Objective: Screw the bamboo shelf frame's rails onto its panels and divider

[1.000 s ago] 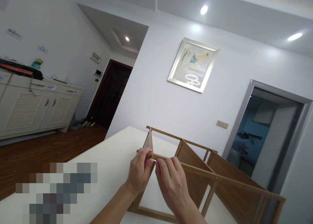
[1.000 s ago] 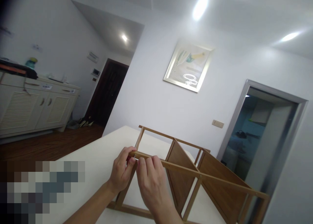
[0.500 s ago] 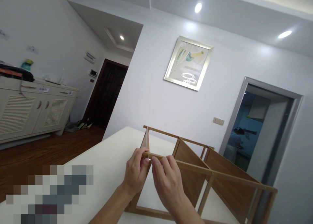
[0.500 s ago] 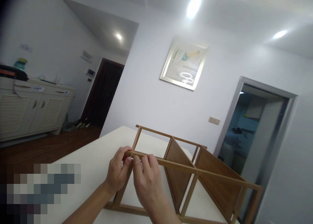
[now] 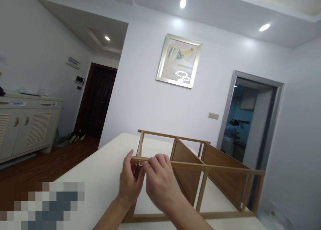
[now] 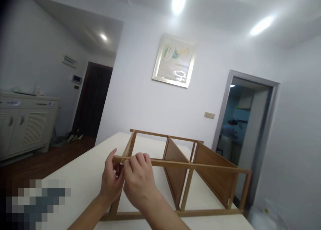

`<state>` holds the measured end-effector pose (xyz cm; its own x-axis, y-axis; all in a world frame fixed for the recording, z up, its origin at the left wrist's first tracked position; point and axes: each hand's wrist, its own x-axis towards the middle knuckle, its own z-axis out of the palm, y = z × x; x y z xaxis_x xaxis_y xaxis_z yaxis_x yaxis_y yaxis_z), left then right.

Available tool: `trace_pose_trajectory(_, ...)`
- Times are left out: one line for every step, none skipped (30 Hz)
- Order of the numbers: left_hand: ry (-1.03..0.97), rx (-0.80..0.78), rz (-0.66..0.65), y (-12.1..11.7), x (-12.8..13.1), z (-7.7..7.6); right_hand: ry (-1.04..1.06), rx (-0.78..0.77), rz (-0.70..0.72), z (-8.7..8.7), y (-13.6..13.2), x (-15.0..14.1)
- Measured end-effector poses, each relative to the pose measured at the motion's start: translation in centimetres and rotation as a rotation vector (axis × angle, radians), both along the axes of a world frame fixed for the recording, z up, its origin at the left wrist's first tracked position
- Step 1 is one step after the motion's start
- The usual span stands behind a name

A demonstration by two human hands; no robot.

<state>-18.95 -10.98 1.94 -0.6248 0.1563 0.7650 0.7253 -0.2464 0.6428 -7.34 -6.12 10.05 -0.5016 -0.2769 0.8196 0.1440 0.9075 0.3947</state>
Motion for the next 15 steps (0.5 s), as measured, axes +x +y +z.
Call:
trace_pose_trajectory(-0.036,-0.001,0.001,0.1,0.0,-0.1,-0.001,-0.040,0.009,0.0,-0.1,-0.1)
trace_pose_trajectory(-0.075,-0.002,0.003,0.1,0.0,-0.1,0.000,-0.087,0.015,-0.1,-0.2,-0.2)
trace_pose_trajectory(-0.115,-0.014,0.009,0.1,0.0,-0.1,0.000,-0.132,0.022,-0.1,-0.4,-0.3)
trace_pose_trajectory(-0.158,-0.040,0.022,0.0,-0.1,0.0,-0.001,-0.168,0.029,-0.2,-0.6,-0.4)
trace_pose_trajectory(-0.199,-0.081,0.042,-0.1,-0.2,0.1,-0.001,-0.189,0.041,-0.2,-0.8,-0.4)
trace_pose_trajectory(-0.233,-0.132,0.068,-0.2,-0.3,0.3,-0.001,-0.192,0.053,-0.1,-1.1,-0.3)
trace_pose_trajectory(-0.258,-0.186,0.096,-0.3,-0.4,0.6,0.002,-0.184,0.064,0.0,-1.2,-0.1)
trace_pose_trajectory(-0.271,-0.233,0.123,-0.5,-0.5,0.8,0.011,-0.171,0.070,0.1,-1.3,0.3)
trace_pose_trajectory(-0.275,-0.268,0.154,-0.6,-0.6,1.0,0.021,-0.155,0.070,0.2,-1.1,0.8)
trace_pose_trajectory(-0.272,-0.289,0.190,-0.7,-0.9,1.2,0.030,-0.142,0.062,0.2,-0.8,1.5)
trace_pose_trajectory(-0.260,-0.307,0.232,-0.8,-1.3,1.2,0.037,-0.134,0.048,0.2,-0.3,2.4)
trace_pose_trajectory(-0.245,-0.320,0.280,-0.8,-1.8,1.2,0.045,-0.132,0.030,0.1,0.4,3.4)
trace_pose_trajectory(-0.223,-0.337,0.327,-0.7,-2.5,1.1,0.052,-0.138,0.009,-0.2,1.4,4.6)
trace_pose_trajectory(-0.204,-0.357,0.372,-0.7,-3.4,0.9,0.062,-0.155,-0.013,-0.5,2.6,5.7)
trace_pose_trajectory(-0.176,-0.361,0.407,-0.6,-4.5,0.7,0.075,-0.182,-0.033,-0.9,3.9,7.0)
